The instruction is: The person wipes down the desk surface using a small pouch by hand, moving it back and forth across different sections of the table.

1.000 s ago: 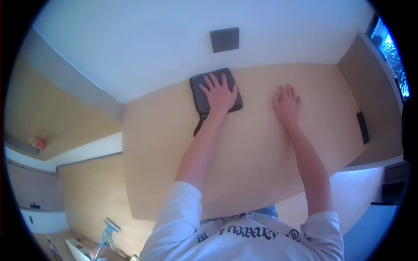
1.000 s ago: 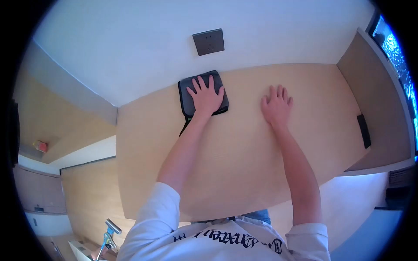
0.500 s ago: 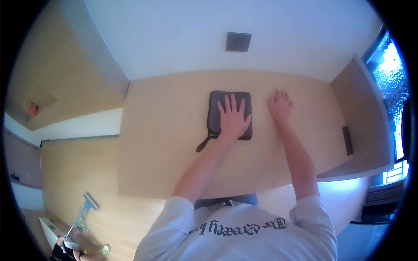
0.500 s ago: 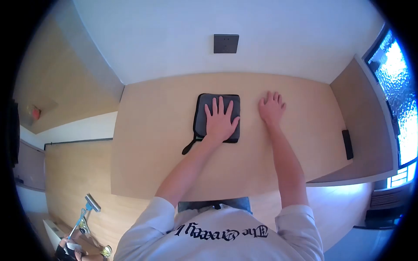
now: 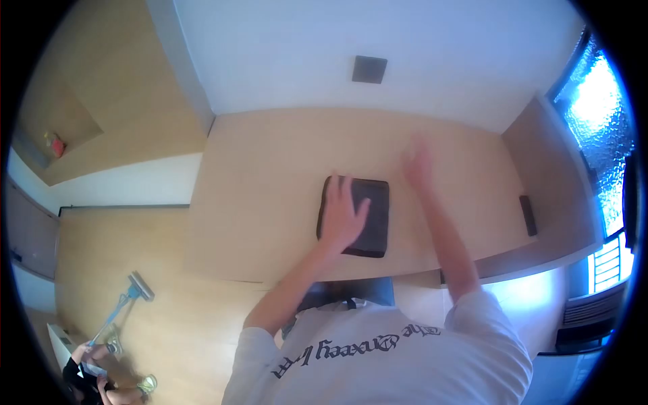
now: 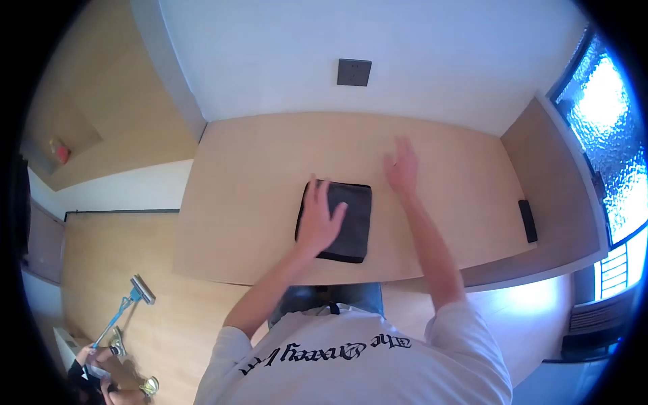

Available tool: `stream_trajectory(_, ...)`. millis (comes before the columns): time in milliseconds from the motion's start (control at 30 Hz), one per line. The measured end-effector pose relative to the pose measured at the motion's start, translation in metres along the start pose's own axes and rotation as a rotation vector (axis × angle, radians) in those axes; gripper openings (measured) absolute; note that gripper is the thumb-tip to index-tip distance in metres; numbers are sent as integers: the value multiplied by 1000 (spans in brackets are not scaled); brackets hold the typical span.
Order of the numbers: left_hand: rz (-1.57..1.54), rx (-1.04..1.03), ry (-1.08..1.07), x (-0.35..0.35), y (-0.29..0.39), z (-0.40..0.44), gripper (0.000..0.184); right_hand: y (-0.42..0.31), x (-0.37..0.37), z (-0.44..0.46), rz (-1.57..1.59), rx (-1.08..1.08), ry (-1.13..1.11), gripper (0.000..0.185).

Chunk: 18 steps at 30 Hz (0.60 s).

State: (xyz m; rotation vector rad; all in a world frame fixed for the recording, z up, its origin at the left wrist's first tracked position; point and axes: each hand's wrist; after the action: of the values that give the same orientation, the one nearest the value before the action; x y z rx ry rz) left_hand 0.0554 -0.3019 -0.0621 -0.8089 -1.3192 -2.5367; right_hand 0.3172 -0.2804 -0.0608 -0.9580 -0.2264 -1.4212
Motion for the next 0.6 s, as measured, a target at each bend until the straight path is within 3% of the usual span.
stream_trajectory(67, 45, -4, 89, 27, -24, 14, 58, -88, 43, -42, 175, -153, -340, 52)
stream_trajectory(133, 156, -69, 154, 48, -54, 35, 56, -145, 68, -86, 159, 67, -540, 52)
stream_trajectory(200, 421, -31, 221, 68, -80, 46, 56, -170, 65, -117, 158, 70, -556, 56)
stream_trajectory(267, 486, 29, 202, 72, -100, 49, 56, -179, 48, -134, 176, 82, -582, 60)
stream_trajectory(333, 551, 79, 191, 75, -112, 52, 55, -172, 22, -140, -140, 104, -584, 66)
stream_trajectory(467, 555, 137, 25, 44, -100, 78, 57, -133, -5, -93, -205, 124, -538, 72)
stream_trajectory(600, 659, 148, -76, 42, -112, 85, 61, -97, -69, -20, -186, 125, -432, 64)
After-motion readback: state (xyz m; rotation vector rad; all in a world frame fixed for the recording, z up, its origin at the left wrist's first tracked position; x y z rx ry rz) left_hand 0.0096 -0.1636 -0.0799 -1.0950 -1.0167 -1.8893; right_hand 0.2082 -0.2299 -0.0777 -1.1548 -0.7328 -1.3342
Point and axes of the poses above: each hand's wrist, its own z-axis towards the middle knuckle, its own x-axis out of the back of the hand, y = z × x
